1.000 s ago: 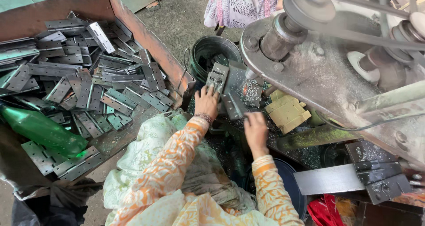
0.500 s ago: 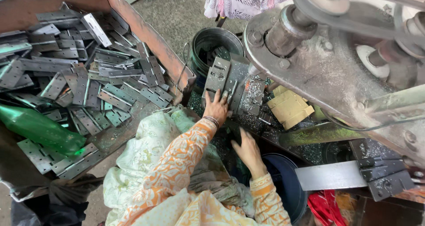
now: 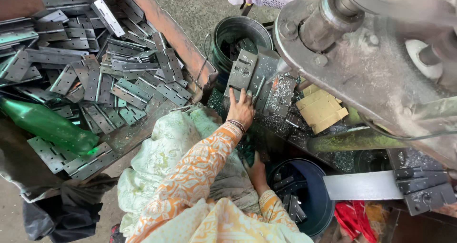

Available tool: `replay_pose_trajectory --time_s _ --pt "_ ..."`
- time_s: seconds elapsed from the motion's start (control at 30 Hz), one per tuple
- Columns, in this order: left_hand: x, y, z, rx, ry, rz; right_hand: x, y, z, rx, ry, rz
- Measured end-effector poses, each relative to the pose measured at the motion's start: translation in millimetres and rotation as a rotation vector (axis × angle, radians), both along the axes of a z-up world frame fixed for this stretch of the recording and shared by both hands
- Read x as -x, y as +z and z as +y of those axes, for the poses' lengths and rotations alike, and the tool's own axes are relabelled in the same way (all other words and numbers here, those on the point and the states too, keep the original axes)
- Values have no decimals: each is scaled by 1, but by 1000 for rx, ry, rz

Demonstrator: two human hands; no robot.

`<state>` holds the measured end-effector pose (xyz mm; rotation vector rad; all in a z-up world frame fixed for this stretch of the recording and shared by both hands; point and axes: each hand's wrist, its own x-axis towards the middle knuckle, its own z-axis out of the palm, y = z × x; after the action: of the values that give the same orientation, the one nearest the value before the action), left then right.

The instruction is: The person repeatedly picks up metal hinge blanks from a bin, places them into a press machine, activates the press, and removes the processed pieces. The person handles the metal parts by hand and cycles them through the machine continuously.

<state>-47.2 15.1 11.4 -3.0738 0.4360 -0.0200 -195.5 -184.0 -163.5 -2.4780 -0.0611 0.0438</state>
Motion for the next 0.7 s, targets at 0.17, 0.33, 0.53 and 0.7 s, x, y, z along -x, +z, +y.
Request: replay_pose_trajectory --time_s 0.17,0.33,0.53,0.7 --pt "-13 7 2 31 12 -13 -14 69 -8 133 -11 177" --pt "-32 12 -10 57 58 31 -18 97 -4 254 -68 326" --pt "-40 4 -9 45 57 -2 3 23 3 58 -10 4" --pt "-36 6 -7 38 56 -47 -6 25 -5 74 10 72"
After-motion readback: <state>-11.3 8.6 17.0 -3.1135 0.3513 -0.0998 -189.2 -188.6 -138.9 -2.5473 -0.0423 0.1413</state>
